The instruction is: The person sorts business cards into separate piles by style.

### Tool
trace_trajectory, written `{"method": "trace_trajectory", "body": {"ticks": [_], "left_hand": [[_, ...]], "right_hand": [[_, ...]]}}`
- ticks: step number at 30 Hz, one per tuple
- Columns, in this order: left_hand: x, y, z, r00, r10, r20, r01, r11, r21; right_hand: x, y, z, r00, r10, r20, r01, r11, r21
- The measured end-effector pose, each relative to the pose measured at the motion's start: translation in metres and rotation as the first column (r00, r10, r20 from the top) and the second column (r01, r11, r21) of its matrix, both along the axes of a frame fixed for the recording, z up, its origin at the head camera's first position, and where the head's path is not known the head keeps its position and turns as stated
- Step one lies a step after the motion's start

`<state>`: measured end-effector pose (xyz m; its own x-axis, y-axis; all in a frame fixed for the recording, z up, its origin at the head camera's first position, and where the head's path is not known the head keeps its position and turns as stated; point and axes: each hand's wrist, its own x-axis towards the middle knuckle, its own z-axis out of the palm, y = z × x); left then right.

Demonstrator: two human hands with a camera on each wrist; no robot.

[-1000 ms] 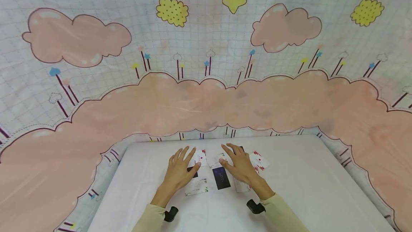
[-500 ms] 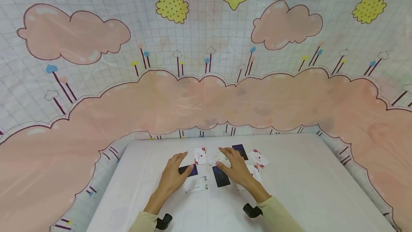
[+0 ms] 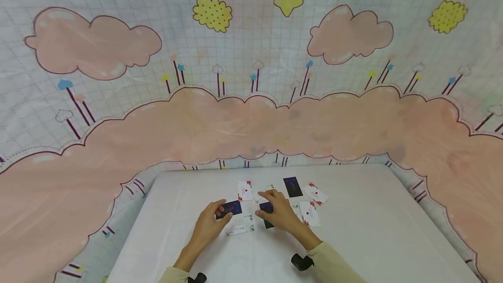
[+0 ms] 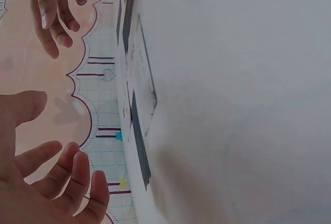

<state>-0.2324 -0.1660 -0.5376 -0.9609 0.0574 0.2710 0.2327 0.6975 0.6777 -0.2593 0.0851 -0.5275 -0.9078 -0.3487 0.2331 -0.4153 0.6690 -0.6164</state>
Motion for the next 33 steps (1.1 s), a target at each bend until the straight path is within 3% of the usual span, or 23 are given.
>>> {"method": "trace_trajectory", "body": {"ticks": [6,11,21,33], "left_hand": [[0.000,-0.002,-0.008,0.999,-0.024,0.044,0.024,1.000,-0.010],[-0.002,-0.006,-0.012,0.996,-0.044,0.080,0.045,0.999,-0.006],[-0.003,-0.013,-0.020,0.975,-0.064,0.211,0.050,0.996,0.071],[-0.001,-0.014,-0.021,0.965,-0.070,0.254,0.063,0.997,0.035]], "right_hand": [[-0.001,-0.007,-0.006,1.000,0.008,-0.005,-0.007,0.994,0.107],[-0.003,-0.014,-0.012,1.000,-0.006,-0.009,0.007,0.991,0.136],[-0.005,-0.025,-0.024,1.000,-0.001,-0.024,0.006,0.978,0.207],[-0.007,-0.031,-0.032,0.999,-0.020,0.030,0.012,0.969,0.246]]}}
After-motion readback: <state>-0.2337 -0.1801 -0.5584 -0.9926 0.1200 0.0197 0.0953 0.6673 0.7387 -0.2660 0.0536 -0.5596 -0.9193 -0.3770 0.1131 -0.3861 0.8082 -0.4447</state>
